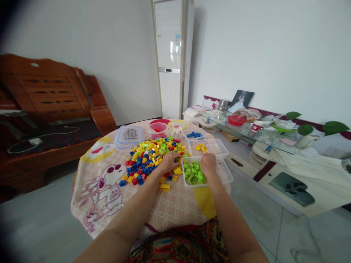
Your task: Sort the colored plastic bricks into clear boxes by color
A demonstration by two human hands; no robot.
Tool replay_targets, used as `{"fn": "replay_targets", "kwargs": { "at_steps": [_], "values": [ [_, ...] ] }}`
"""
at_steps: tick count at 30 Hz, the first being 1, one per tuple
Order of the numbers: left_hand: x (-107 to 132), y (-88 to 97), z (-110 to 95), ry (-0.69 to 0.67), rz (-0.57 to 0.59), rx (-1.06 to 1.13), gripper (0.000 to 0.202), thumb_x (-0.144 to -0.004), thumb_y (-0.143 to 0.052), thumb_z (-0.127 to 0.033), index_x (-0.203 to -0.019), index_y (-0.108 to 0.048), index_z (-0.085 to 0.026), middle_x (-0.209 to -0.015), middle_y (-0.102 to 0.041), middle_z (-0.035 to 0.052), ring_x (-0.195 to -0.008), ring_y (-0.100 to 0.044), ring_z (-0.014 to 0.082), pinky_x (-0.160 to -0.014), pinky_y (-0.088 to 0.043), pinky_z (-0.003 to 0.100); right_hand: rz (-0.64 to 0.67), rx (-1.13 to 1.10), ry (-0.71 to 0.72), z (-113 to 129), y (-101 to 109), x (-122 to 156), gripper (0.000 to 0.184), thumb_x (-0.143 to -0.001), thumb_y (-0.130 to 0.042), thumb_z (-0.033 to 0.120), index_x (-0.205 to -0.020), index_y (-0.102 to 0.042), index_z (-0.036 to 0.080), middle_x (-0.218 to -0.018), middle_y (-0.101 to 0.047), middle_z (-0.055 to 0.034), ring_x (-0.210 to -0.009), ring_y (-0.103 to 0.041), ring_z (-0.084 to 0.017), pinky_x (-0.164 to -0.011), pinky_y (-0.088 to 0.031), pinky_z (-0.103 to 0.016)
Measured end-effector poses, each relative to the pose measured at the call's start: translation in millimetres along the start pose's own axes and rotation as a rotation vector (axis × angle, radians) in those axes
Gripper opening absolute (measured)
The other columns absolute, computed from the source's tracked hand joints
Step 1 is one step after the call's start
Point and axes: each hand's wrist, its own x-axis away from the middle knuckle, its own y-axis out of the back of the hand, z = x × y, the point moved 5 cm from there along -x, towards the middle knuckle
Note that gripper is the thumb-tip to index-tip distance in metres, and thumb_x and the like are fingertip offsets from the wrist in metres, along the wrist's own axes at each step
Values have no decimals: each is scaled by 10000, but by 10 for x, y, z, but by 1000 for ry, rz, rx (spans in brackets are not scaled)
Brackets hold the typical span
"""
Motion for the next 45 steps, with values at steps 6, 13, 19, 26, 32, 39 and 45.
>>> {"fn": "replay_targets", "kwargs": {
  "at_steps": [6, 13, 19, 26, 32, 39, 45],
  "values": [
    [13, 38, 48, 56, -31, 18, 234, -811, -691, -150, -1030, -770, -178, -1046, -759, 87, -1023, -686, 231, -983, -509, 340, -10, -10, -11, 3, 7, 10, 335, -952, -473, 206, -1202, -686, 142, -1202, -698, -138, -1162, -561, -255, -1046, -286, -352],
    [24, 69, 12, 73, -120, 112, 228, -779, -698, -132, -987, -774, -186, -991, -758, 70, -914, -683, 201, -909, -526, 316, -4, -1, -12, 21, 41, 24, 310, -942, -490, 207, -1168, -695, 147, -1201, -695, -140, -1150, -564, -258, -1020, -303, -352],
    [-20, 161, 111, 193, -367, 403, 293, -816, -672, -211, -1090, -768, -168, -974, -756, 64, -724, -660, 149, -780, -556, 291, -12, -3, -15, 23, 32, 23, 339, -937, -497, 204, -1216, -677, 137, -1210, -694, -146, -1157, -562, -258, -1028, -301, -351],
    [-380, -240, 45, 153, -254, 925, 429, -824, -687, -276, -1224, -709, -123, -1072, -764, 125, -892, -738, 216, -825, -596, 343, -2, -8, -18, 16, 20, 10, 381, -947, -487, 202, -1283, -653, 135, -1230, -693, -142, -1174, -566, -256, -1039, -296, -351],
    [-269, -59, 139, 109, -226, 779, 351, -792, -721, -298, -1106, -747, -144, -1127, -761, 129, -996, -733, 259, -920, -586, 405, -3, -10, -13, 22, 26, 20, 359, -948, -482, 199, -1252, -665, 140, -1226, -696, -137, -1170, -562, -253, -1040, -292, -346],
    [34, 361, 326, 219, -203, 372, 229, -799, -652, -219, -981, -784, -175, -888, -781, 48, -792, -705, 184, -767, -561, 296, -5, -14, -28, 13, 22, 20, 335, -945, -496, 210, -1218, -680, 150, -1239, -691, -132, -1181, -554, -254, -1052, -290, -349],
    [96, 376, 30, 75, 92, 221, 222, -720, -772, -324, -905, -797, -203, -813, -756, 8, -730, -663, 158, -701, -488, 233, -19, -2, -13, 14, 25, 20, 349, -943, -483, 195, -1226, -682, 150, -1226, -698, -135, -1170, -561, -256, -1050, -294, -354]
  ]
}}
